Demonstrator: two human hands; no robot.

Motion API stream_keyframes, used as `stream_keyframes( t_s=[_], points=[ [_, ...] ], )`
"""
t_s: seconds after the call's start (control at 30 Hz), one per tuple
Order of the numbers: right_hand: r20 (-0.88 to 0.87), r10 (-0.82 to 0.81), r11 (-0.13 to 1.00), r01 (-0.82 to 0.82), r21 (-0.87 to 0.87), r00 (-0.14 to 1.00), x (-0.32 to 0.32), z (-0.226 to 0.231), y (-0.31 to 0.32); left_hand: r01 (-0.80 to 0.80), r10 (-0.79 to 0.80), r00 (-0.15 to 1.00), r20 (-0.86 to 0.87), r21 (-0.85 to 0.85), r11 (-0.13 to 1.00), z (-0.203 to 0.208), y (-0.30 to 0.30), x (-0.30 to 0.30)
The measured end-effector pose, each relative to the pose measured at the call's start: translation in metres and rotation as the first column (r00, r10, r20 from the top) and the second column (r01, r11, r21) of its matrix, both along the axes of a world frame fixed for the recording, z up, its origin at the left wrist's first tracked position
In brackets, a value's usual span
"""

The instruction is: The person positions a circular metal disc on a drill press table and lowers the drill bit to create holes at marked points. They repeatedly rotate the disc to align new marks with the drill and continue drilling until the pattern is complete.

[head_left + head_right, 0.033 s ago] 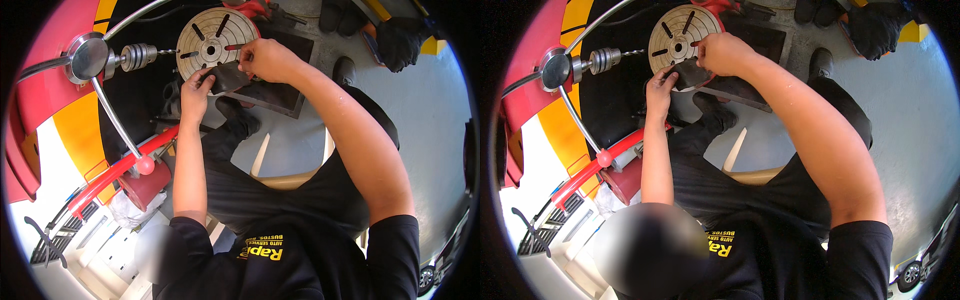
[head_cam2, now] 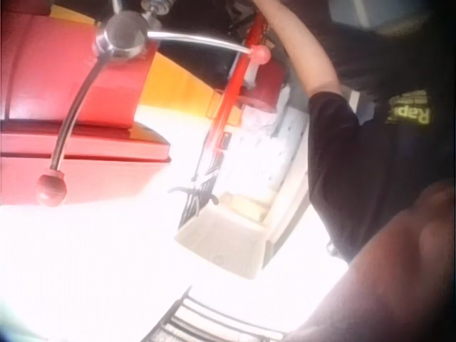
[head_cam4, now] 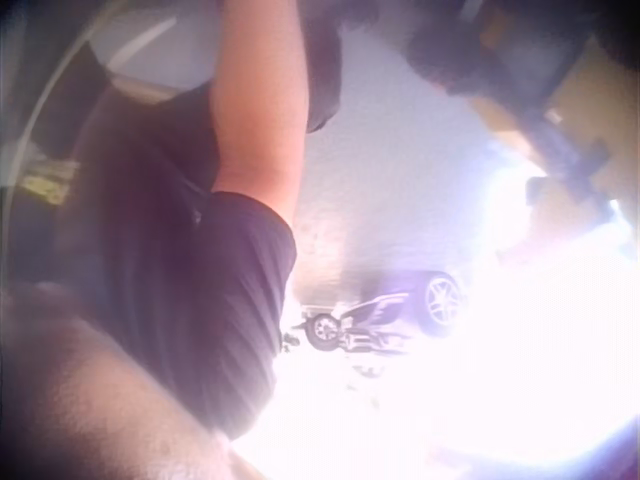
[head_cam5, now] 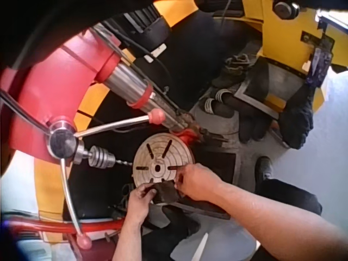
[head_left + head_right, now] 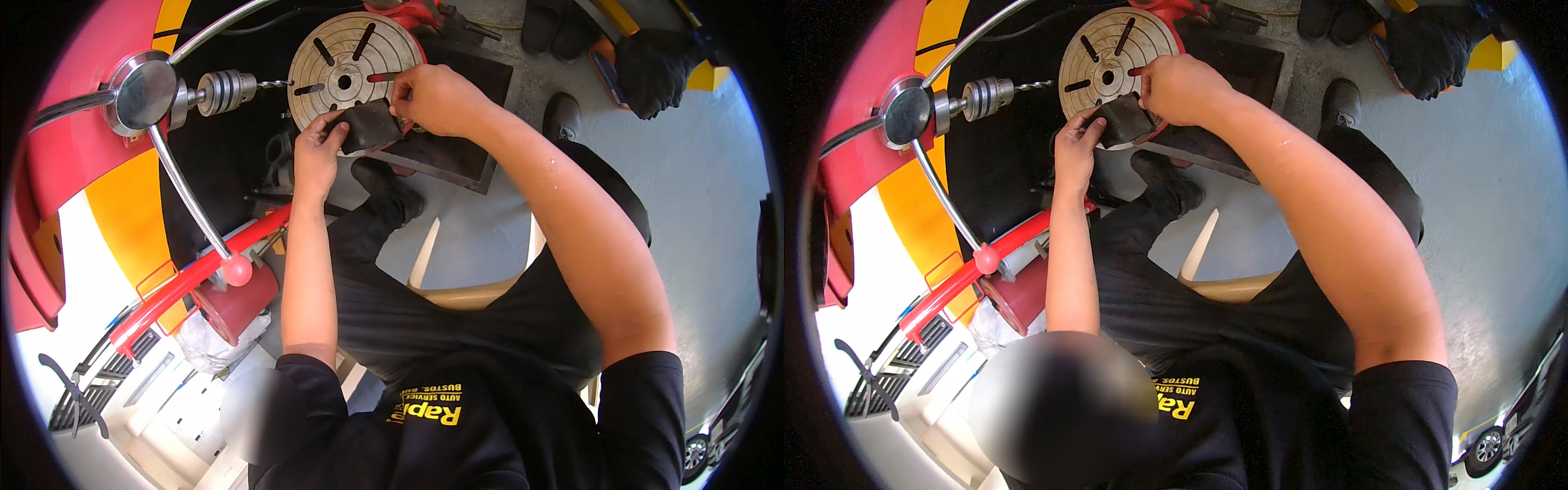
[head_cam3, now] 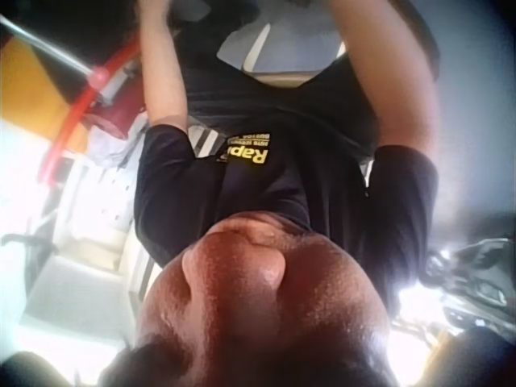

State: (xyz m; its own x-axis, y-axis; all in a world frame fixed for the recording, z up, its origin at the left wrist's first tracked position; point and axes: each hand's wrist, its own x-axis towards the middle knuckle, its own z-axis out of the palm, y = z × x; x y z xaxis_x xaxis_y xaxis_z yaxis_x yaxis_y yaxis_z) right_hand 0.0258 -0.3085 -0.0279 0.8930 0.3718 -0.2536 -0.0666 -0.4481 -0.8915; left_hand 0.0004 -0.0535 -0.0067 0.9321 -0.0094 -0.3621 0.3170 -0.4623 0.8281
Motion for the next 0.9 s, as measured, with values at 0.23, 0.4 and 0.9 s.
stream_keyframes(
  t_s=[0.23, 0.4, 0.9],
  points=[
    [0.167, -0.084, 0.973, 0.117, -0.197, 0.982, 0.013, -0.019, 0.028, 0.055, -0.317, 0.933, 0.17, 0.804, 0.592, -0.033, 0.022, 0.072],
    [0.108, -0.016, 0.966, 0.043, -0.256, 0.994, 0.012, -0.02, 0.026, -0.157, -0.203, 0.901, 0.384, 0.725, 0.671, -0.084, -0.006, 0.04],
    [0.113, 0.049, 0.982, -0.028, -0.185, 0.992, 0.005, -0.004, 0.014, -0.085, -0.28, 0.907, 0.316, 0.786, 0.612, -0.102, 0.001, 0.131]
  ],
)
